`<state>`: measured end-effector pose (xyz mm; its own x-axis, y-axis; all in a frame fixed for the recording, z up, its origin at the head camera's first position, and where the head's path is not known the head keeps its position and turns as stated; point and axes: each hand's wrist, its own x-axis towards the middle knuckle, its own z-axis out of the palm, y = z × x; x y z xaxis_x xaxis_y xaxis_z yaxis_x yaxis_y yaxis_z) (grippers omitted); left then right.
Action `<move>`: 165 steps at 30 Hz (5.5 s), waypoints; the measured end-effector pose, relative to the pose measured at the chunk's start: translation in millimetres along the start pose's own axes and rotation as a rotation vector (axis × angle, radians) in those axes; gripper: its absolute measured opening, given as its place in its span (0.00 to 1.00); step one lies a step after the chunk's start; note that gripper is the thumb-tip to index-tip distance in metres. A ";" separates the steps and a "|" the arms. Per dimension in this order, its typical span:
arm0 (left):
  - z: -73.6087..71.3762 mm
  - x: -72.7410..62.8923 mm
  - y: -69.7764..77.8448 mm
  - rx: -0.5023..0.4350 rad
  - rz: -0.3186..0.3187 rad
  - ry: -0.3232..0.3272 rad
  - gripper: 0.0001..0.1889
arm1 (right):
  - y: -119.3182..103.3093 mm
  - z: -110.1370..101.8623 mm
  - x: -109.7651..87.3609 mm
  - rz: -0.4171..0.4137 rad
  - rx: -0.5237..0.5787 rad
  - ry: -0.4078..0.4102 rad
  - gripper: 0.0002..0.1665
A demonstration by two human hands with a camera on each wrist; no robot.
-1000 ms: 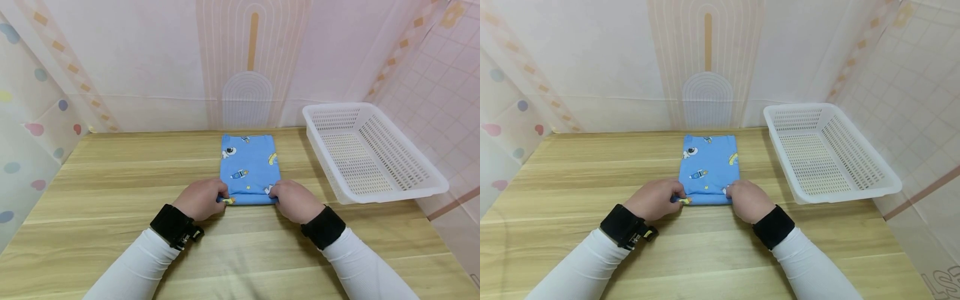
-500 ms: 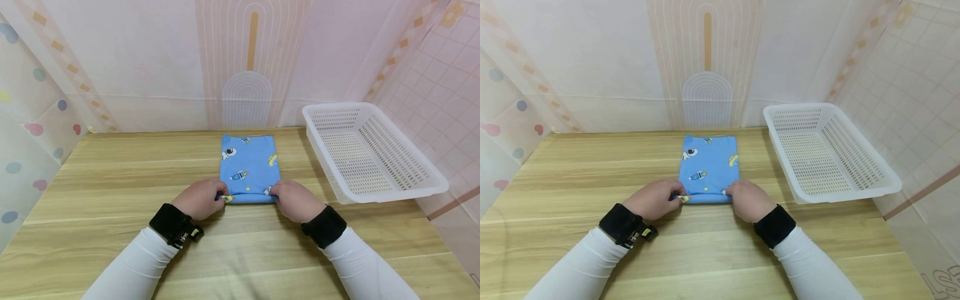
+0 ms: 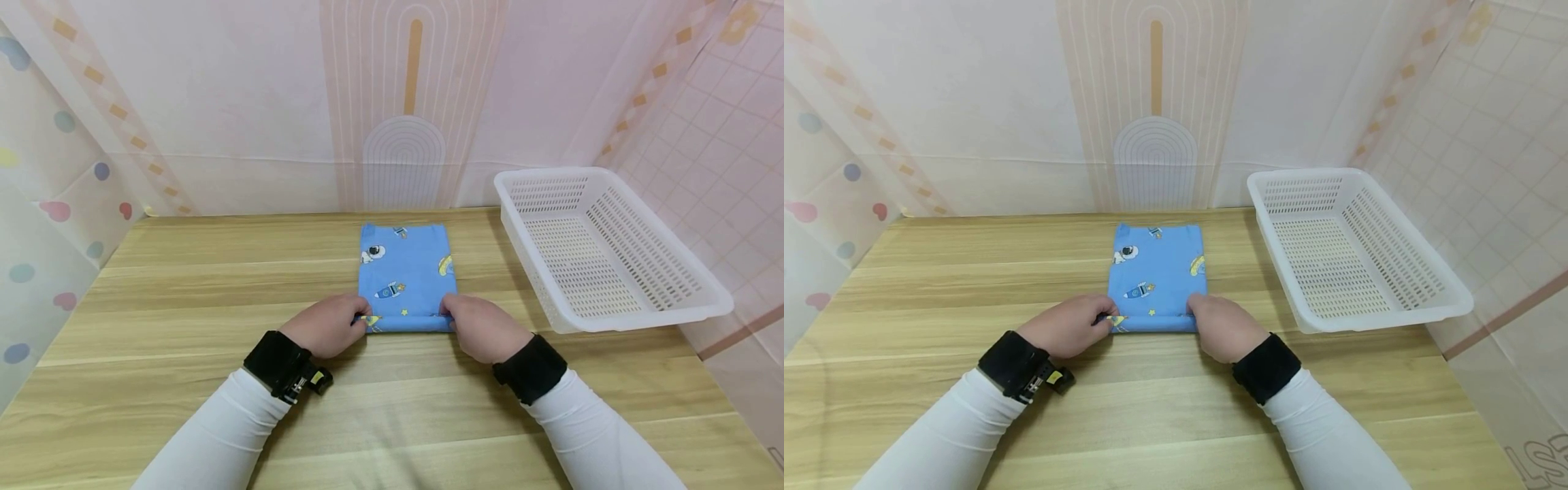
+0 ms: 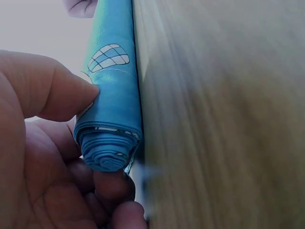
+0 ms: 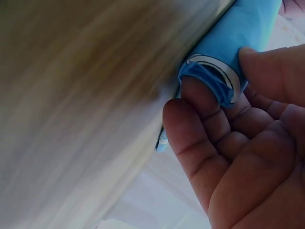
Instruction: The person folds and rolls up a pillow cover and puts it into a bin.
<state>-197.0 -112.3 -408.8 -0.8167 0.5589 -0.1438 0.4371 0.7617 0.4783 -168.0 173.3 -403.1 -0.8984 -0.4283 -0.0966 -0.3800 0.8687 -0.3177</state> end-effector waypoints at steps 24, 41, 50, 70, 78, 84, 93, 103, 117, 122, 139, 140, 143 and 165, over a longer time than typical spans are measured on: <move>-6.0 -1.2 -0.1 -0.111 -0.106 0.078 0.06 | -0.1 -2.8 10.5 0.096 0.087 -0.003 0.08; 3.3 -3.6 12.5 0.090 -0.013 0.169 0.05 | -6.6 0.3 13.1 0.030 0.007 0.095 0.14; 2.8 -5.3 15.5 0.166 0.008 0.152 0.07 | -6.5 -2.4 1.5 -0.014 -0.077 0.075 0.14; 9.0 -6.0 28.5 0.468 0.077 0.242 0.12 | -12.8 4.0 2.8 -0.081 -0.196 0.152 0.05; 13.4 -1.9 35.8 0.547 0.135 0.255 0.13 | -19.9 9.2 2.7 -0.076 -0.265 0.178 0.10; 13.9 -0.1 37.4 0.526 0.120 0.208 0.11 | -21.2 9.7 2.5 -0.109 -0.273 0.190 0.08; 11.5 2.2 34.7 0.443 0.081 0.205 0.12 | -18.2 9.2 3.0 -0.158 -0.252 0.188 0.10; 6.7 3.9 27.7 0.320 0.038 0.196 0.05 | -11.8 4.3 7.9 -0.154 -0.193 0.101 0.10; -1.6 6.7 20.7 0.170 -0.001 0.146 0.09 | -10.1 -5.5 16.3 -0.018 -0.066 -0.023 0.15; -4.3 8.1 17.8 0.127 -0.017 0.109 0.10 | -10.0 -7.7 20.3 0.048 -0.015 -0.073 0.18; -7.7 14.3 12.9 0.038 -0.104 0.070 0.12 | -2.3 -9.3 30.6 0.118 0.108 -0.061 0.06; -8.3 14.9 12.6 0.036 -0.104 0.063 0.12 | -2.2 -9.0 30.7 0.124 0.111 -0.058 0.05; -10.7 16.5 11.5 0.027 -0.100 0.041 0.11 | -2.1 -8.4 30.8 0.136 0.116 -0.051 0.04; 0.0 18.3 23.1 0.147 -0.015 0.185 0.10 | -10.3 -3.1 29.5 0.067 -0.024 0.143 0.06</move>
<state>-201.8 -84.4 -400.4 -0.8727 0.4879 0.0174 0.4634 0.8166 0.3443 -191.3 152.5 -399.7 -0.9433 -0.3312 0.0194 -0.3222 0.9004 -0.2925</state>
